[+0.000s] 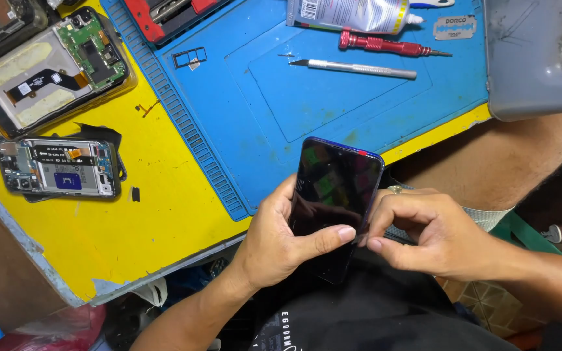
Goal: The person applies adhesive to the edges of a smartphone, then uses a roll of tape to secure the screen to the frame. They press along the edges to ensure adhesion and continue taping the perimeter.
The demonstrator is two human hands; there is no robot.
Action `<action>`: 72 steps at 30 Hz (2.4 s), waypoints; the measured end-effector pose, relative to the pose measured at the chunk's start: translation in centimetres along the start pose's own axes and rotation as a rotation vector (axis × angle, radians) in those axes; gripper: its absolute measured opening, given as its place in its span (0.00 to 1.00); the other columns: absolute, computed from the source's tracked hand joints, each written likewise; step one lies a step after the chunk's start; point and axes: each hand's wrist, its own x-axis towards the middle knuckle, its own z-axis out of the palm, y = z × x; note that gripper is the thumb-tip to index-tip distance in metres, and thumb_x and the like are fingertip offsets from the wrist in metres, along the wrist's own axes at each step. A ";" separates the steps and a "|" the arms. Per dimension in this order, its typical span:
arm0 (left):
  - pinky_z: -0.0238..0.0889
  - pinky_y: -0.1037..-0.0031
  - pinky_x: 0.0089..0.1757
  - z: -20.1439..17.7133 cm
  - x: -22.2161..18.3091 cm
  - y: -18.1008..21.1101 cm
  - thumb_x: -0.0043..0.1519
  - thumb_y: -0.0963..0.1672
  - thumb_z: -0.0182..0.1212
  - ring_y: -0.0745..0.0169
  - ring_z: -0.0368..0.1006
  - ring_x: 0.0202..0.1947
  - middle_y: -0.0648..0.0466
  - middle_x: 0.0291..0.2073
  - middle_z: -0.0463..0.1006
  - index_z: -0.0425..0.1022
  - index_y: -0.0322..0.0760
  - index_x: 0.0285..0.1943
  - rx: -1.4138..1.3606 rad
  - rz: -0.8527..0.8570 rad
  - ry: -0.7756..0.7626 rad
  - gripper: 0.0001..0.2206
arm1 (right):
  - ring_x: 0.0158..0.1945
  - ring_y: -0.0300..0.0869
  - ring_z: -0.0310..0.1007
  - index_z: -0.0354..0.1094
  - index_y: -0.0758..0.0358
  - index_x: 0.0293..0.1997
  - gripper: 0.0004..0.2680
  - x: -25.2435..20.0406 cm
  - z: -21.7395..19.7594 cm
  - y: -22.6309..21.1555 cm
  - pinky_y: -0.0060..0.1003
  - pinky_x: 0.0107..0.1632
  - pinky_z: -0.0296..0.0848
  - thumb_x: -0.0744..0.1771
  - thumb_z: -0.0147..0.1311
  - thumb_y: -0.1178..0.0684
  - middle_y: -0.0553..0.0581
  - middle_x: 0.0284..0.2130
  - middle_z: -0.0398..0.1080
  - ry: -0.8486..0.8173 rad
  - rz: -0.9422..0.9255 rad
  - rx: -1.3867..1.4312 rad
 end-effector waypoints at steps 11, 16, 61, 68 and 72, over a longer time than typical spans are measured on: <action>0.76 0.74 0.50 0.3 -0.2 0.8 0.47 0.45 0.75 0.64 0.80 0.46 0.52 0.45 0.84 0.73 0.34 0.54 0.017 -0.004 0.038 0.26 | 0.28 0.35 0.71 0.73 0.59 0.29 0.04 0.0 0.1 0.0 0.28 0.34 0.71 0.65 0.61 0.55 0.49 0.24 0.74 0.010 0.056 -0.038; 0.75 0.75 0.49 0.2 -0.1 0.3 0.49 0.44 0.74 0.66 0.78 0.45 0.53 0.43 0.83 0.72 0.34 0.54 0.045 -0.006 0.049 0.24 | 0.29 0.35 0.74 0.75 0.59 0.30 0.03 0.2 0.1 -0.2 0.28 0.35 0.74 0.65 0.61 0.56 0.48 0.25 0.78 0.004 0.034 -0.042; 0.78 0.71 0.30 0.6 1.2 -8.7 0.61 0.38 0.65 0.56 0.79 0.26 0.41 0.29 0.78 0.66 0.24 0.55 -0.855 -0.019 -0.223 0.16 | 0.26 0.41 0.72 0.74 0.64 0.27 0.15 3.5 1.4 2.2 0.33 0.36 0.74 0.51 0.79 0.52 0.54 0.23 0.70 0.265 -0.304 -0.132; 0.69 0.71 0.52 -1.5 -0.5 -3.9 0.54 0.39 0.72 0.59 0.75 0.50 0.48 0.51 0.77 0.62 0.29 0.64 -0.645 -0.008 -0.170 0.30 | 0.30 0.43 0.76 0.70 0.67 0.29 0.07 -0.1 -3.2 0.2 0.32 0.38 0.77 0.60 0.67 0.59 0.58 0.25 0.74 0.283 -0.432 -0.445; 0.70 0.69 0.50 -2.5 -0.8 -3.0 0.52 0.36 0.71 0.56 0.76 0.47 0.46 0.49 0.79 0.65 0.31 0.64 -0.587 0.008 0.004 0.29 | 0.41 0.43 0.66 0.58 0.59 0.40 0.03 -10.7 -14.7 10.7 0.36 0.51 0.68 0.70 0.46 0.54 0.55 0.36 0.62 0.485 -0.252 -0.520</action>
